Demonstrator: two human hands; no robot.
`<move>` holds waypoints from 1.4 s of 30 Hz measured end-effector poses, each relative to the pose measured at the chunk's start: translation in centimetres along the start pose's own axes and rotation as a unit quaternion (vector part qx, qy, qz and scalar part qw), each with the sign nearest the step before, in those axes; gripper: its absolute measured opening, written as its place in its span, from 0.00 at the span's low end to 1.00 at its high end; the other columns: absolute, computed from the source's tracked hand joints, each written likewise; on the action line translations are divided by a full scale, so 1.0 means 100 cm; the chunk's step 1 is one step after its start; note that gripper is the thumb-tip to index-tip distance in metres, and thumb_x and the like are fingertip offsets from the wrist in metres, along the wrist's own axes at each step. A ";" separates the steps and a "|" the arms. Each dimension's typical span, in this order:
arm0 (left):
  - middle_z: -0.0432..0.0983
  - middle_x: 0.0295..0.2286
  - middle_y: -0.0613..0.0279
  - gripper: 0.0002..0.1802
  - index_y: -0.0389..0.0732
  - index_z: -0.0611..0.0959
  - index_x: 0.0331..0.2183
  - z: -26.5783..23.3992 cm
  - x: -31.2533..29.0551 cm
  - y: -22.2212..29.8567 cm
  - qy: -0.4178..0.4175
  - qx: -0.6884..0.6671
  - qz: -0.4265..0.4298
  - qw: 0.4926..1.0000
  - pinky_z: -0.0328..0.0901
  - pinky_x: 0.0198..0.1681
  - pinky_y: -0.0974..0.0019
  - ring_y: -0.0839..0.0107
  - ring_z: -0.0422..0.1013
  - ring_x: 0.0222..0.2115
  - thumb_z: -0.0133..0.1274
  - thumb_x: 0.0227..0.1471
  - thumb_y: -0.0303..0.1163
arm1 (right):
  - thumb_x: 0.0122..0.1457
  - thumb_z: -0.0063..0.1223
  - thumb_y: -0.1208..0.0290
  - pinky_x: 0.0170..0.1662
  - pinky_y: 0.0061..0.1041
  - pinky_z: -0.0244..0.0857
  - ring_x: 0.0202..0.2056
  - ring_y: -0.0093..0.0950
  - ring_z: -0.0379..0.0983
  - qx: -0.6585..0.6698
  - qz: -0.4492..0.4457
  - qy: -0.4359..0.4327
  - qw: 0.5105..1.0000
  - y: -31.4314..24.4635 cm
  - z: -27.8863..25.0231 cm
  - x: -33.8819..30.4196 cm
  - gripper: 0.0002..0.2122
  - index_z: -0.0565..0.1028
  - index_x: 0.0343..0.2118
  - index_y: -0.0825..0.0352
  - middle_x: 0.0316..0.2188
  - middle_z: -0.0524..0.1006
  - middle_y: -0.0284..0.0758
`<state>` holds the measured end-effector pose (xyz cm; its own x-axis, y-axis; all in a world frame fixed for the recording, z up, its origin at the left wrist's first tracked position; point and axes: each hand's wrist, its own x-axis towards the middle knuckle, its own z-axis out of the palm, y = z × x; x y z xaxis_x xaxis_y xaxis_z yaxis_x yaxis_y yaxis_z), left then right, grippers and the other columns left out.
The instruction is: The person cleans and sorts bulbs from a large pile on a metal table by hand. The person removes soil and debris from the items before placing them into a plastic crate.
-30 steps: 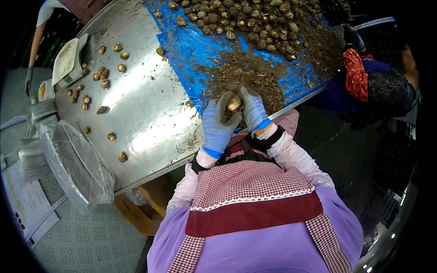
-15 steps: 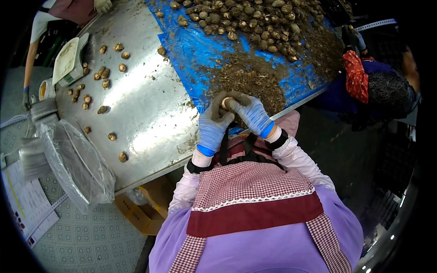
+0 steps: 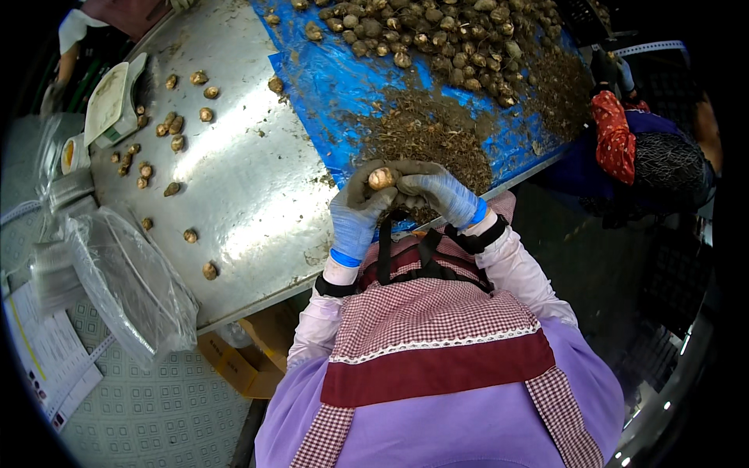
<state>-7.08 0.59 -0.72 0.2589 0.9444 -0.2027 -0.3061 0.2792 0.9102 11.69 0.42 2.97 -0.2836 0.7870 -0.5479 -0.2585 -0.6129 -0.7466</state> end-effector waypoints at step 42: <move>0.64 0.21 0.71 0.25 0.37 0.76 0.50 -0.176 0.123 0.034 0.414 0.001 0.021 0.910 0.52 0.20 0.79 0.83 0.54 0.18 0.57 0.58 0.44 | 0.54 0.63 0.58 0.51 0.31 0.70 0.49 0.39 0.75 -0.419 -0.170 0.369 0.812 -0.045 -0.143 0.197 0.22 0.76 0.51 0.61 0.46 0.79 0.41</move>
<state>-21.07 16.25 -6.53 -0.5316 0.7619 -0.3700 -0.2972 0.2412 0.9238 20.48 19.68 -9.87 0.3825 0.9182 -0.1033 0.6000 -0.3318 -0.7279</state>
